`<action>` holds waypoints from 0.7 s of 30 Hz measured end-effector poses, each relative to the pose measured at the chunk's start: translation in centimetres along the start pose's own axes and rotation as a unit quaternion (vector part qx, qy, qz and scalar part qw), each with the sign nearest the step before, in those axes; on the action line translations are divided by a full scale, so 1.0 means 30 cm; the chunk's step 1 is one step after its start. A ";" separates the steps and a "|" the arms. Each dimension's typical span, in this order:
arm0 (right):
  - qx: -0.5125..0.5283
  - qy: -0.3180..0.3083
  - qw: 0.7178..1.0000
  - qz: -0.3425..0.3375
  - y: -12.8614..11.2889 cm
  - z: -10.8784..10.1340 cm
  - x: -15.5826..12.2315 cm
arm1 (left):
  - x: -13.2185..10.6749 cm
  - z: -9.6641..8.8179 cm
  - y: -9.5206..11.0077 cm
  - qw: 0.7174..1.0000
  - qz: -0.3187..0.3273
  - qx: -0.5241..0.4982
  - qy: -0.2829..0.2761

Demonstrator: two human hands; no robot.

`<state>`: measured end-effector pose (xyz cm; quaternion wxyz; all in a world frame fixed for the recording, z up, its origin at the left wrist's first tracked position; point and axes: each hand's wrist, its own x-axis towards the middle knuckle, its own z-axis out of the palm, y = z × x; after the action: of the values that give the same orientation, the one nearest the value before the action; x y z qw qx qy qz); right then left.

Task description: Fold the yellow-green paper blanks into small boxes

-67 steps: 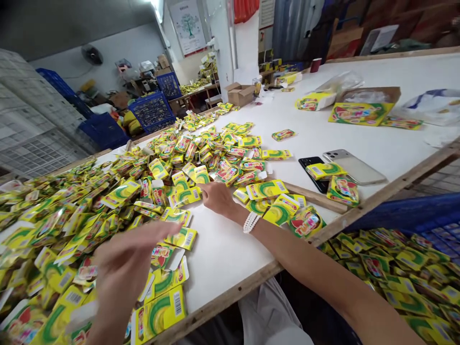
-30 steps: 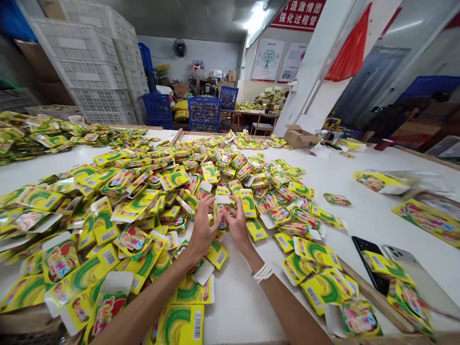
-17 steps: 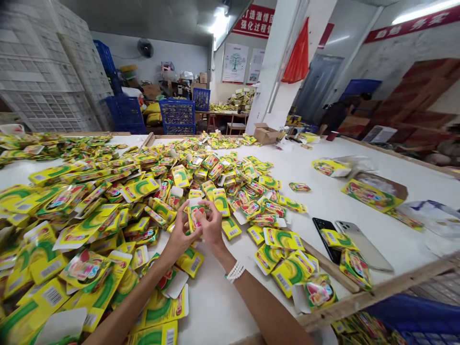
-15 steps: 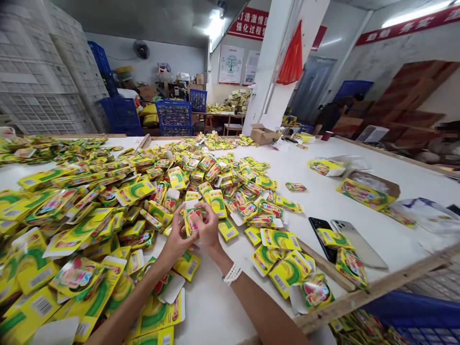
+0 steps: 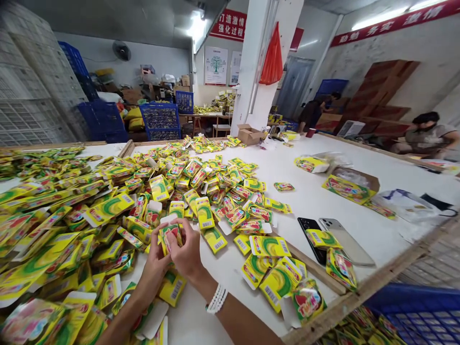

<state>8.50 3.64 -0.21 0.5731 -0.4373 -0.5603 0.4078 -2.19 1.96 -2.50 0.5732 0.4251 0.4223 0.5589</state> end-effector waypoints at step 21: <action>-0.009 0.053 0.992 0.111 -0.002 -0.002 -0.013 | 0.001 0.015 0.012 0.991 -0.013 -0.124 -0.050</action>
<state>8.55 3.25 -0.28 0.5490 -0.5228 -0.4810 0.4404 -1.86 1.98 -2.04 0.6491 0.3726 0.3258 0.5776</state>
